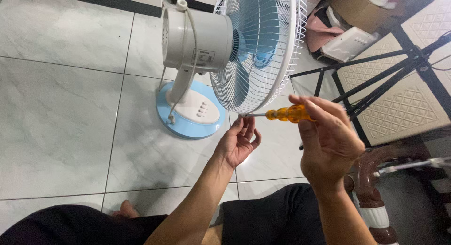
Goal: The person disassembles a small electric fan by removing the front grille, fan blades, and motor housing using a screwdriver. The components are placed on the floor as they are removed.
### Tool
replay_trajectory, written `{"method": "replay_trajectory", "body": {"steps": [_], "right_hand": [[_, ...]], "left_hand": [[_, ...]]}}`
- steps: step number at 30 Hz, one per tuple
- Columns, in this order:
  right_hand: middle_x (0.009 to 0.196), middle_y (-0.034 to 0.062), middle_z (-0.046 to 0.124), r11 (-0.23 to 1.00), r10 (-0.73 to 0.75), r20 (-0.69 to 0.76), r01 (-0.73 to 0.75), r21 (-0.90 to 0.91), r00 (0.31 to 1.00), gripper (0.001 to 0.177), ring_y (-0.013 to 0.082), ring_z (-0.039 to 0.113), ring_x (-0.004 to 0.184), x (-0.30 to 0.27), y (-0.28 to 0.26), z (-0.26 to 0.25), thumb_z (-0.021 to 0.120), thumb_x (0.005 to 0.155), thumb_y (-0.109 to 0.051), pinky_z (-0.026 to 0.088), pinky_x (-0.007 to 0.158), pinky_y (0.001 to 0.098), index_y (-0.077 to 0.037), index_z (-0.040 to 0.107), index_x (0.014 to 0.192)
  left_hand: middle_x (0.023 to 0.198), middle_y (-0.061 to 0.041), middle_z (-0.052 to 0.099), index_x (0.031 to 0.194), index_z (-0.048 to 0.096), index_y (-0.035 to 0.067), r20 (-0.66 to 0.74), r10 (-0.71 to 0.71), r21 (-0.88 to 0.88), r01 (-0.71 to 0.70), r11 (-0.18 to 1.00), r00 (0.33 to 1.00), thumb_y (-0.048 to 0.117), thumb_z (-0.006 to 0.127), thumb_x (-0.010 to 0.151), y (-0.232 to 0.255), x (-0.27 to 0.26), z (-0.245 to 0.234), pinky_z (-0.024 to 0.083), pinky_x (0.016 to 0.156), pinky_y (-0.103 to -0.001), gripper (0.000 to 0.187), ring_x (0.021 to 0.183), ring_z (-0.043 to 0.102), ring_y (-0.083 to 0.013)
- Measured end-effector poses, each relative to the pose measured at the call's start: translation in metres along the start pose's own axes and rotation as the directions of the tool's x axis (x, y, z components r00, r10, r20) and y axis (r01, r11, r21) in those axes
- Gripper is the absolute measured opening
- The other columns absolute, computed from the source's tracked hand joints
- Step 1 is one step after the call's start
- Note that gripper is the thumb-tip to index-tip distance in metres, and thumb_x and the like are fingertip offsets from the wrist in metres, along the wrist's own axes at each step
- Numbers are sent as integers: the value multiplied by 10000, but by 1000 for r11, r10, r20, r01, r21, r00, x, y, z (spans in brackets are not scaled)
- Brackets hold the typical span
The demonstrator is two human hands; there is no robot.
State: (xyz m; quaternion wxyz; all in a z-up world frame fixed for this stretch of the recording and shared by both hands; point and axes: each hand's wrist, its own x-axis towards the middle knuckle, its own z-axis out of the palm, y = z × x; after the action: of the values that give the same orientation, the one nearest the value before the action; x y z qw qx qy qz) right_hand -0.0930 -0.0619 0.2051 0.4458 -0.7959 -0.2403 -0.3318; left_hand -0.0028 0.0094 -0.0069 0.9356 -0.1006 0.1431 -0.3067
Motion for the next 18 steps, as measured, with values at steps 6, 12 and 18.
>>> {"method": "replay_trajectory", "body": {"steps": [6,12,18], "right_hand": [[1219,124,609,999,-42,-27,41,-33,999,157,254,693,1203,2,3,5,662,1063,-62,639,1018,334,-1,689,1204],[1259,124,603,994,-103,-29,102,-33,994,168,225,623,1218,0,7,7,651,1071,-36,588,1099,345,-13,679,1235],[1308,150,638,998,-54,-48,56,42,997,189,255,646,1305,-1,9,8,566,1069,16,579,1120,357,-11,660,1230]], "left_hand": [[1101,33,705,1036,676,138,-31,16,11,-16,1000,999,186,693,948,0,0,3,546,865,-424,102,1080,685,-100],[1081,38,701,1017,655,122,-50,0,-16,-1,1000,999,203,718,946,0,3,3,542,859,-424,124,1056,701,-97],[1040,37,710,1025,659,123,-37,5,-14,-6,1000,999,198,715,940,-2,4,1,539,863,-436,127,1047,697,-97]]}}
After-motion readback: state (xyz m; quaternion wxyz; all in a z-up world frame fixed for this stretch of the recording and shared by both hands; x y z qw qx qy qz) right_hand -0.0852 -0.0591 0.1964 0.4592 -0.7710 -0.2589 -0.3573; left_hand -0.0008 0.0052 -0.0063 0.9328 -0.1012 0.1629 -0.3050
